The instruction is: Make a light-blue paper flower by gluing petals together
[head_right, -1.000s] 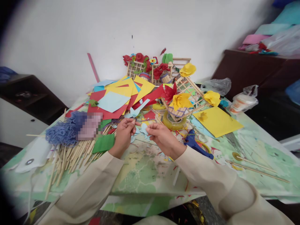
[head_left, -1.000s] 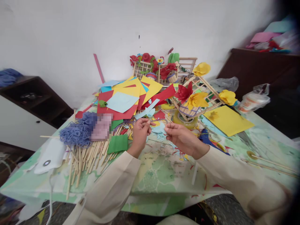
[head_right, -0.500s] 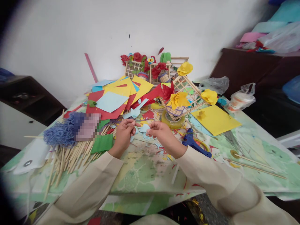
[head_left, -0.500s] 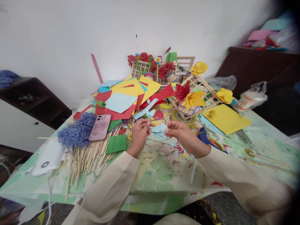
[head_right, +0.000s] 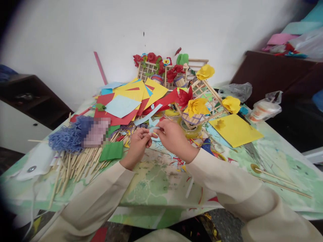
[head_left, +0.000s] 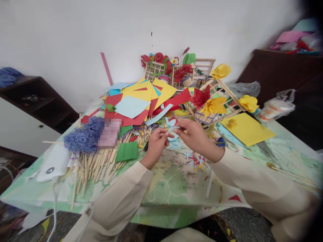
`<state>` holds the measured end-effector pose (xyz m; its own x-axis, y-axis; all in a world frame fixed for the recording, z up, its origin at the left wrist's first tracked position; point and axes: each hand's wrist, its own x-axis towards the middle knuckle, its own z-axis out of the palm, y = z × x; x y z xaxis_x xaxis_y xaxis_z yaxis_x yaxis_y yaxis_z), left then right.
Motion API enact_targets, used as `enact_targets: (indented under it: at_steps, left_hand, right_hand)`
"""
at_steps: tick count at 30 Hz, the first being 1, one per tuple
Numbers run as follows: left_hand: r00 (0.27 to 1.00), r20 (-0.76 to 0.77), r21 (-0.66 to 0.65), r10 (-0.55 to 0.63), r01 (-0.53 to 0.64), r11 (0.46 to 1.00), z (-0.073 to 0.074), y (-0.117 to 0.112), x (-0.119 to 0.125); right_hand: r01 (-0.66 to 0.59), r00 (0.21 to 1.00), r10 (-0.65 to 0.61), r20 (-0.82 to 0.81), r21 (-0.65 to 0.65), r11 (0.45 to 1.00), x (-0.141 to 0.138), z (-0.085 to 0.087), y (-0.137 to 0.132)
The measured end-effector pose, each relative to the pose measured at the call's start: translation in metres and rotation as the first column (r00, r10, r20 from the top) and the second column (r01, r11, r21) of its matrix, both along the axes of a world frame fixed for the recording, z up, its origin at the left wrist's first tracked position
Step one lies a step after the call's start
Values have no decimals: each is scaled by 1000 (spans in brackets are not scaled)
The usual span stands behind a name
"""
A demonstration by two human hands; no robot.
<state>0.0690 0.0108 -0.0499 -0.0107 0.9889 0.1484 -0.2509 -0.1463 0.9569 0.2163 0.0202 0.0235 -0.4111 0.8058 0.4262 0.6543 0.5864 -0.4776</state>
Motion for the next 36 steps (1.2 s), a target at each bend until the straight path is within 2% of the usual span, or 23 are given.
enact_targets:
  at_steps: [6, 15, 21, 28, 36]
  left_hand:
    - [1000, 6, -27, -1, 1, 1000, 5, -2, 0]
    - [1000, -23, -62, -7, 5, 998, 11, -6, 1]
    - [1000, -17, -60, -1, 0, 998, 10, -4, 2]
    - [1000, -32, -68, 2, -4, 998, 10, -5, 1]
    - [998, -57, -64, 8, -12, 998, 8, -4, 1]
  right_hand:
    - [-18, 970, -16, 243, 135, 991, -4, 4, 6]
    - [-29, 907, -88, 411, 270, 963, -5, 5, 7]
    - [-34, 898, -118, 425, 333, 942, -7, 4, 6]
    - [-11, 917, -101, 385, 278, 961, -8, 2, 8]
    - [-18, 915, -105, 390, 298, 954, -9, 0, 9]
